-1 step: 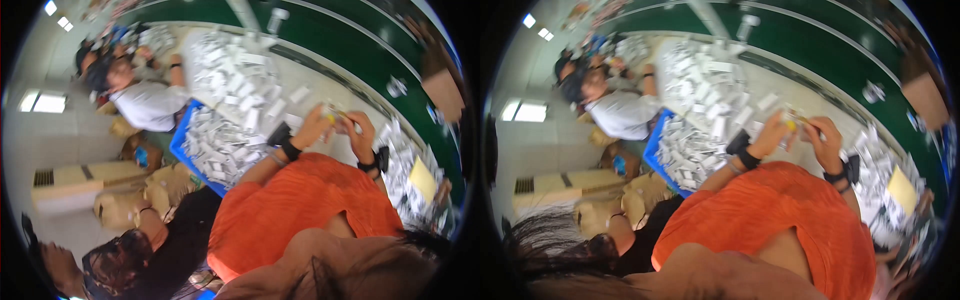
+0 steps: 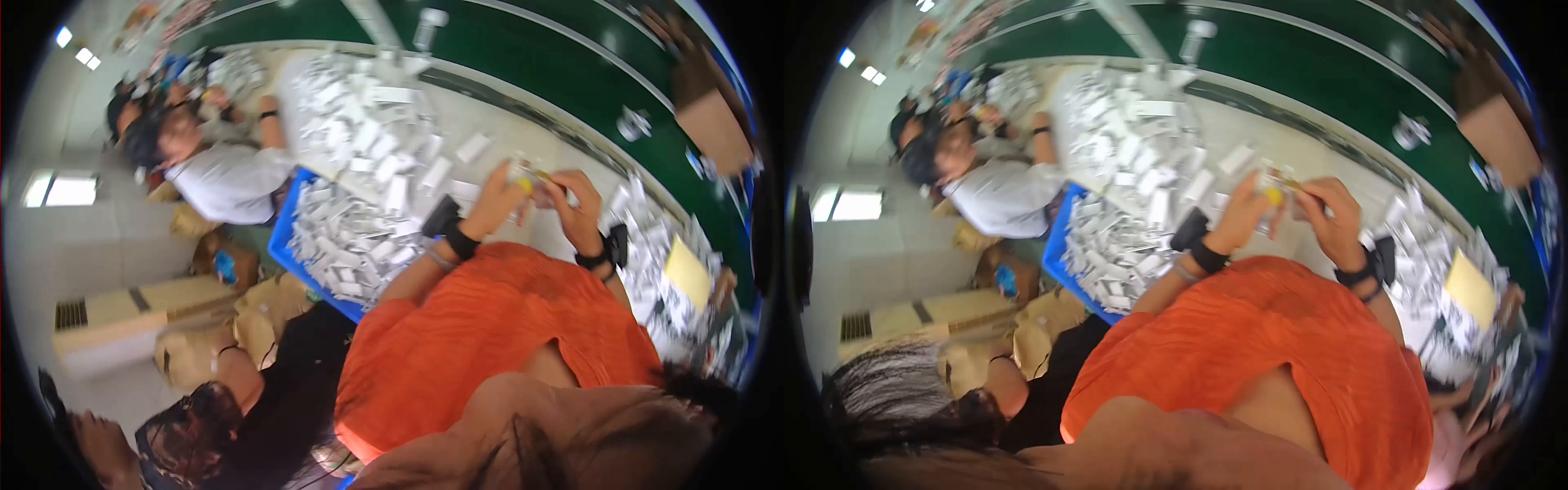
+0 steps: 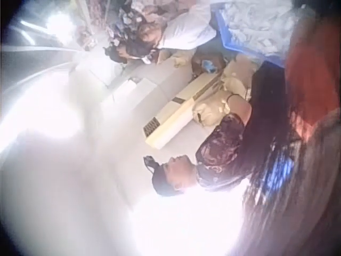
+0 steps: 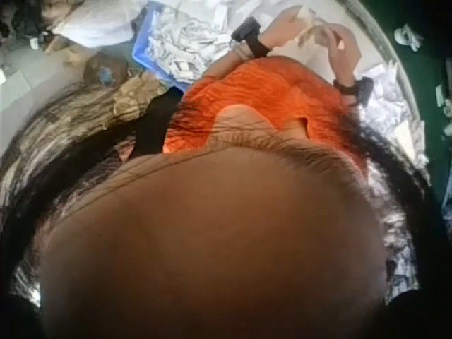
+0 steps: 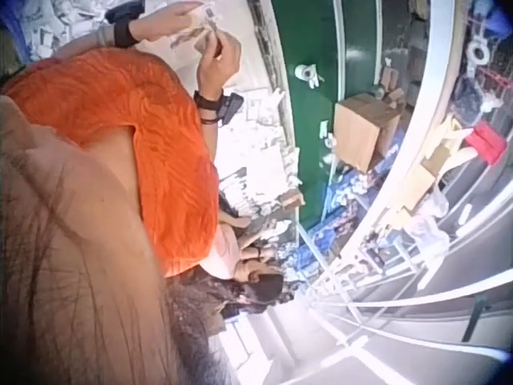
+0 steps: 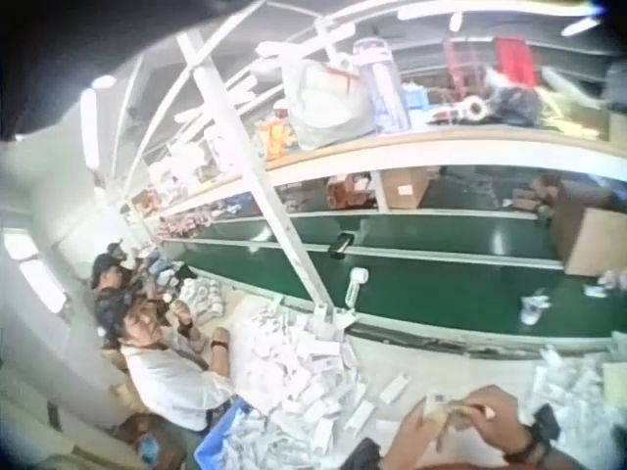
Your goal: Assembling small electronic components into plastic housings on a factory production line.
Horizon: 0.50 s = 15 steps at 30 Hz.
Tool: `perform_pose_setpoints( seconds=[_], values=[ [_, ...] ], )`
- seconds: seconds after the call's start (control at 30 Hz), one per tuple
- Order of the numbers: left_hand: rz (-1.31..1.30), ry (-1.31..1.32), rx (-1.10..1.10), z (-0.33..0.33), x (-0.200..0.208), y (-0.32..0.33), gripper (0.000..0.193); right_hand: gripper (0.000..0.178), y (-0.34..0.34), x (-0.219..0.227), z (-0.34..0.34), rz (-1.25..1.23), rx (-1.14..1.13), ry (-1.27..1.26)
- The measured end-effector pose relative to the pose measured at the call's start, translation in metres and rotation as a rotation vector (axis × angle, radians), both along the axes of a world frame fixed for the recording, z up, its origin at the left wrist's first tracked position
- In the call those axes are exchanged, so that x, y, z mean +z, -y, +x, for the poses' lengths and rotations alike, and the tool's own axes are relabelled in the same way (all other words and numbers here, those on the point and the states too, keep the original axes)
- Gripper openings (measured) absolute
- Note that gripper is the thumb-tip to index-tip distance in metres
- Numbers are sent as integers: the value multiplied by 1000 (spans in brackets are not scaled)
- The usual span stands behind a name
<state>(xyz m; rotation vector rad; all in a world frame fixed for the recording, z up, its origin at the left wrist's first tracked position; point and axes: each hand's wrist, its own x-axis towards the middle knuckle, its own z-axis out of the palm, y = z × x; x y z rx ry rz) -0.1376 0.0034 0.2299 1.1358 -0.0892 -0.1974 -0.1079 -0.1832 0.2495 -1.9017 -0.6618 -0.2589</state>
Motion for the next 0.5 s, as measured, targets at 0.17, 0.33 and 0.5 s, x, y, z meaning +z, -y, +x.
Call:
perform_pose_setpoints(
  seconds=[0.17, 0.33, 0.5],
  values=[
    [-78, -135, -34, 4, 17, 2, 38, 15, -6, 10, -2, 55, -48, 64],
    [-45, -96, -4, 3, 29, 11, 36, 17, -3, 18, -2, 52, -38, 18],
    [31, -33, -29, 3, 31, 14, 37, 16, 4, 21, -4, 26, 4, 66]
  ],
)
